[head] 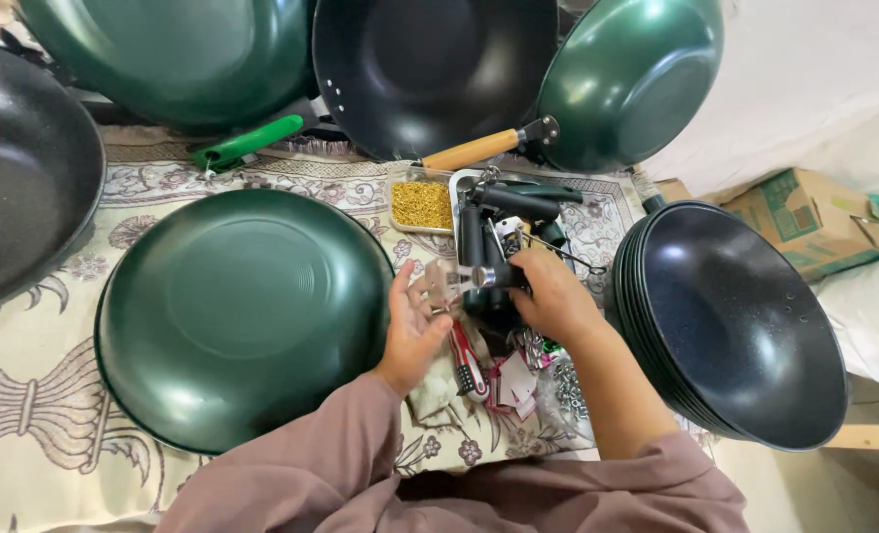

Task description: Assemble handles and brackets onto various pans and woks on a display cloth

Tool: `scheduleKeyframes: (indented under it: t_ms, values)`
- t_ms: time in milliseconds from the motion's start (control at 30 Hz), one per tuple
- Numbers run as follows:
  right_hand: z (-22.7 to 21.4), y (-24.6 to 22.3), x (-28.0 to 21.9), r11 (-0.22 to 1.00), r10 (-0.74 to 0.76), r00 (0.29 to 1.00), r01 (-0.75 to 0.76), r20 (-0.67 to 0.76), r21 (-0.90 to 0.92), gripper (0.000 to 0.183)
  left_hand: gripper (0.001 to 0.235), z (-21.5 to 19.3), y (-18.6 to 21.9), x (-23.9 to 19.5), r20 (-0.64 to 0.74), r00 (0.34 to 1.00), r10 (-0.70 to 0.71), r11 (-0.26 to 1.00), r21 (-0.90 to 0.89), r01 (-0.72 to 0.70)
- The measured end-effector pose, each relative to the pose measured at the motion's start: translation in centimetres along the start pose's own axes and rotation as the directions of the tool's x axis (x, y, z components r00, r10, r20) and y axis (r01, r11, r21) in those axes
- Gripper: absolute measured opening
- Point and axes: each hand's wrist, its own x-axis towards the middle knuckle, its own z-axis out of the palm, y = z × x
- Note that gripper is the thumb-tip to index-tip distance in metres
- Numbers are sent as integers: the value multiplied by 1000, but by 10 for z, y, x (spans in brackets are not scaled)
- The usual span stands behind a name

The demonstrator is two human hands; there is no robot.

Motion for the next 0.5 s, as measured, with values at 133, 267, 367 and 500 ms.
scheduleKeyframes:
  t_ms: [133, 267, 367, 500]
  values:
    - [-4, -8, 0, 982, -171, 984, 174, 46, -78, 57, 53, -4, -3, -2, -106, 976, -189, 961, -226, 162]
    - [6, 38, -2, 994, -46, 998, 49, 30, -94, 54, 35, -10, -3, 1, -273, 926, -261, 929, -332, 164]
    - [-4, 54, 7, 868, 493, 855, -470, 160, -158, 48, 34, -12, 2, 4, -321, 913, -252, 930, -341, 137]
    - [1, 71, 17, 937, 346, 928, -335, 138, -99, 48, 34, -10, -2, 1, -307, 907, -287, 926, -330, 181]
